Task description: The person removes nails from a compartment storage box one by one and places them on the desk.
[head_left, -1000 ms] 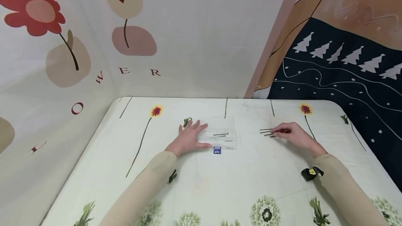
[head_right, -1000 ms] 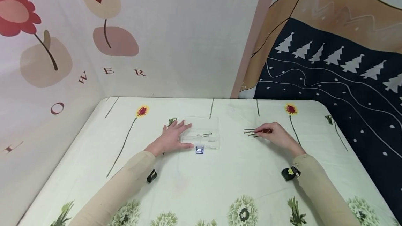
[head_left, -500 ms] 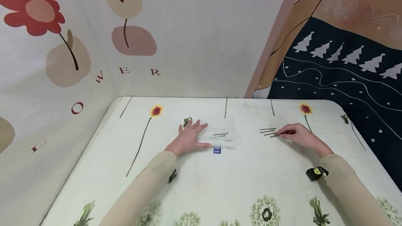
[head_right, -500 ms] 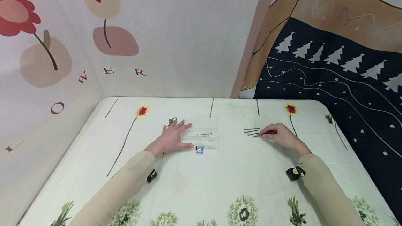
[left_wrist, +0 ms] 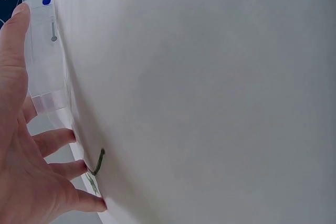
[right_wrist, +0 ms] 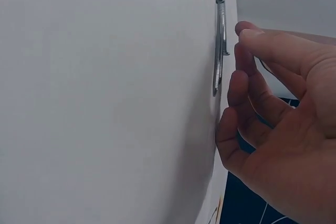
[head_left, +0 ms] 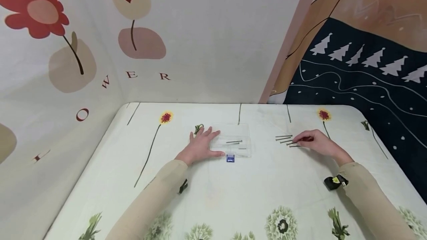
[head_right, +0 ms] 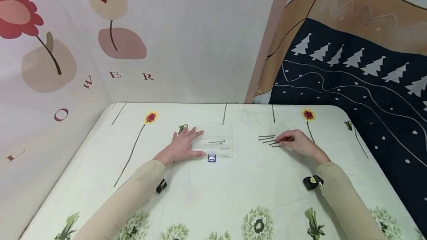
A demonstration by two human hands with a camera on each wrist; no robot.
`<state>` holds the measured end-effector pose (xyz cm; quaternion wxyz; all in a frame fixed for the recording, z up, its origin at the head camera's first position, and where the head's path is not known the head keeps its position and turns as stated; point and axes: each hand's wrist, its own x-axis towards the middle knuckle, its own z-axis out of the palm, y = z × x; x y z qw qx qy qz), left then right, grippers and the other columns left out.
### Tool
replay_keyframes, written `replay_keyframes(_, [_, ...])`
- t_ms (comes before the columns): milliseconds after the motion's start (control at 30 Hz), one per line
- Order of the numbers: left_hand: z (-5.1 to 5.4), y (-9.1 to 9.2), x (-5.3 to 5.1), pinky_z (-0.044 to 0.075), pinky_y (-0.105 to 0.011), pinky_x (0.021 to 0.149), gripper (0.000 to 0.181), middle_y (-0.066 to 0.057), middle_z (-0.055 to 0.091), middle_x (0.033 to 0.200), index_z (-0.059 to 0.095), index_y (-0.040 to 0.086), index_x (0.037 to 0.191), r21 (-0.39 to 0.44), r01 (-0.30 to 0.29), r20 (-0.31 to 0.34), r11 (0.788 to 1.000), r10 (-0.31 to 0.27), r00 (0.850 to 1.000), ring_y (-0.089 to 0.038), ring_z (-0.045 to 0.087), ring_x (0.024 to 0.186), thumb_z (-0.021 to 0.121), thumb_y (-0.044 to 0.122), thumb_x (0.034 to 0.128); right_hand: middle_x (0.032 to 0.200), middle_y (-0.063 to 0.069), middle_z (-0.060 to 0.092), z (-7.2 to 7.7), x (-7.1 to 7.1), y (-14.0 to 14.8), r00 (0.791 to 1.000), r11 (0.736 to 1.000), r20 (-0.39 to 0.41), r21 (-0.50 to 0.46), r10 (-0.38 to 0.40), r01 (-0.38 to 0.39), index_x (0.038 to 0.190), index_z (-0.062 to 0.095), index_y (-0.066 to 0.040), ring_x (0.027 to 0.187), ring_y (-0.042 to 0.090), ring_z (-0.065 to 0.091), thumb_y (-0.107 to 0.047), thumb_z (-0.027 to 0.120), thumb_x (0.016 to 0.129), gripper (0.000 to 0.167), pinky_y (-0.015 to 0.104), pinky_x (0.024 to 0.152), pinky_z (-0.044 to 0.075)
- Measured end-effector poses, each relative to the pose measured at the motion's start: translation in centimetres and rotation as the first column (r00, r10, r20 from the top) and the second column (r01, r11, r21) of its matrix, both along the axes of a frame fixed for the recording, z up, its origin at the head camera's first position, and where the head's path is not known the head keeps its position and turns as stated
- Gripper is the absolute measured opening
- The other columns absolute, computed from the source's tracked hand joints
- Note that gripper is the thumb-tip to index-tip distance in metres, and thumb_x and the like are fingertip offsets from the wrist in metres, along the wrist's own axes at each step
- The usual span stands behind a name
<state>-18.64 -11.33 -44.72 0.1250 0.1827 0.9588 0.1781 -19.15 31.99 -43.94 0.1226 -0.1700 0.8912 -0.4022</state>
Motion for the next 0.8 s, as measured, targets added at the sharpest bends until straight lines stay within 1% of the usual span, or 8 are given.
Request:
replay_keyframes(200, [0.0, 0.0, 0.0, 0.005, -0.070, 0.105, 0.091, -0.016, 0.023, 0.156, 0.037, 0.022, 0.151, 0.005, 0.003, 0.002, 1.000, -0.003, 1.000, -0.043, 0.010, 0.142, 0.067, 0.066, 0.0777, 0.104, 0.014, 0.066, 0.7, 0.0, -0.6, 1.000, 0.999, 0.020, -0.027, -0.017, 0.018, 0.111, 0.070, 0.002, 0.081, 0.015, 0.053, -0.008, 0.064, 0.093, 0.021, 0.025, 0.065, 0.046])
replay_keyframes(400, [-0.1, -0.1, 0.2, 0.007, -0.070, 0.105, 0.090, -0.016, 0.025, 0.155, 0.038, 0.022, 0.150, -0.010, -0.003, -0.026, 1.000, 0.003, 1.000, -0.043, 0.013, 0.142, 0.066, 0.068, 0.0773, 0.107, 0.015, 0.066, 1.3, -0.2, -2.0, 1.000, 0.998, 0.023, -0.057, 0.002, -0.001, 0.112, 0.069, 0.001, 0.088, 0.016, 0.054, -0.007, 0.063, 0.094, 0.022, 0.024, 0.072, 0.047])
replay_keyframes(500, [-0.2, -0.1, 0.2, 0.009, -0.069, 0.105, 0.090, -0.016, 0.026, 0.155, 0.038, 0.022, 0.150, -0.024, -0.003, -0.035, 1.000, 0.002, 0.999, -0.042, 0.015, 0.142, 0.064, 0.069, 0.0775, 0.109, 0.016, 0.066, 1.3, -0.4, -2.6, 1.000, 0.997, 0.009, -0.070, 0.022, -0.021, 0.112, 0.069, 0.002, 0.090, 0.015, 0.055, -0.006, 0.062, 0.094, 0.021, 0.023, 0.074, 0.047])
replay_keyframes(600, [-0.1, 0.0, 0.3, 0.010, -0.069, 0.106, 0.091, -0.015, 0.027, 0.155, 0.037, 0.022, 0.150, -0.034, -0.003, -0.039, 0.999, 0.002, 0.999, -0.042, 0.016, 0.142, 0.063, 0.070, 0.0775, 0.107, 0.016, 0.067, 1.1, -0.5, -3.3, 1.000, 0.996, 0.002, -0.088, 0.031, -0.031, 0.111, 0.069, 0.002, 0.089, 0.015, 0.055, -0.006, 0.062, 0.093, 0.020, 0.023, 0.074, 0.047])
replay_keyframes(800, [0.0, 0.0, 0.2, 0.012, -0.069, 0.106, 0.091, -0.015, 0.027, 0.155, 0.037, 0.023, 0.150, -0.057, 0.001, -0.045, 0.998, -0.004, 0.999, -0.042, 0.018, 0.142, 0.062, 0.071, 0.0776, 0.105, 0.016, 0.067, 0.6, -0.8, -4.7, 0.997, 0.989, 0.046, -0.138, 0.057, -0.050, 0.112, 0.068, 0.003, 0.082, 0.016, 0.057, -0.006, 0.064, 0.093, 0.022, 0.026, 0.066, 0.050])
